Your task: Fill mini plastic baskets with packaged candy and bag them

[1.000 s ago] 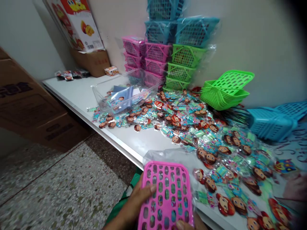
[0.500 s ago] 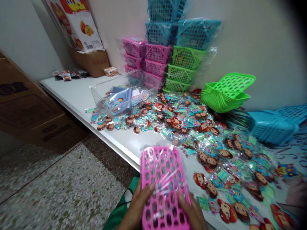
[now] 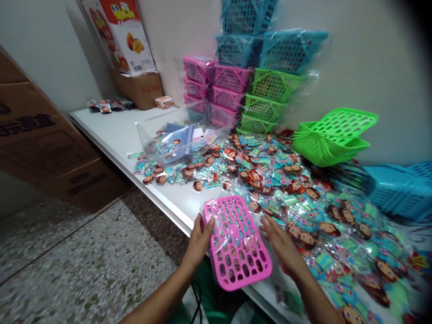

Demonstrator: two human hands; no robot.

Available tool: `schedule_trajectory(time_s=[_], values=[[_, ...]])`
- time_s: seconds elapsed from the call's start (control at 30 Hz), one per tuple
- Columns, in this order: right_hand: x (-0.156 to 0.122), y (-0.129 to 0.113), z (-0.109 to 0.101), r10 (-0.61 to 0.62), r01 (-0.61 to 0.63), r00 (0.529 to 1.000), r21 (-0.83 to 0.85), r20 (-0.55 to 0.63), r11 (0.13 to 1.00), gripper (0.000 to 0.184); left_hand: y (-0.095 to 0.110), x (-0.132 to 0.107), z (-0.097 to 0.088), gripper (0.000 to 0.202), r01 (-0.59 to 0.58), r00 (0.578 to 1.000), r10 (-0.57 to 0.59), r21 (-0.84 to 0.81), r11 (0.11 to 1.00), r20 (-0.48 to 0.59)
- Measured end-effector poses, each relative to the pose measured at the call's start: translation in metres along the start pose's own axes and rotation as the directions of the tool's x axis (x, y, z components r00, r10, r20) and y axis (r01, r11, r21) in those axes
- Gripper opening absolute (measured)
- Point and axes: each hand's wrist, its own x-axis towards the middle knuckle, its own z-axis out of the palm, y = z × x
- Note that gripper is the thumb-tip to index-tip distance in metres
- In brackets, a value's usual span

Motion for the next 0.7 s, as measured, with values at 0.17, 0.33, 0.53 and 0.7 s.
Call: schedule_trajectory(time_s=[0.17,0.33,0.53,0.7], values=[[-0.012,-0.012,0.020,0.025,-0.035,0.961,0.032,0.275,0.999,0.060,-0.004,0.002,0.016,0.073,0.031,1.000,-0.031,-0.086,0.996,-0.003],[-0.038,-0.006,0.019,0.084,-0.069,0.978,-0.082,0.192,0.994,0.053,-0.014,-0.003,0.018,0.065,-0.085,0.996,0.085,-0.031,0.996,0.028],[-0.048,0.005,0.026,0.068,-0.067,0.993,-0.014,0.095,0.998,0.060,-0.019,-0.011,0.020,0.064,-0.150,0.985,0.141,0.082,0.985,0.100],[-0.044,0.016,0.031,-0.100,0.063,0.975,-0.185,-0.200,0.981,0.048,-0.026,-0.021,0.020,0.067,-0.236,0.971,0.224,0.197,0.951,0.083]])
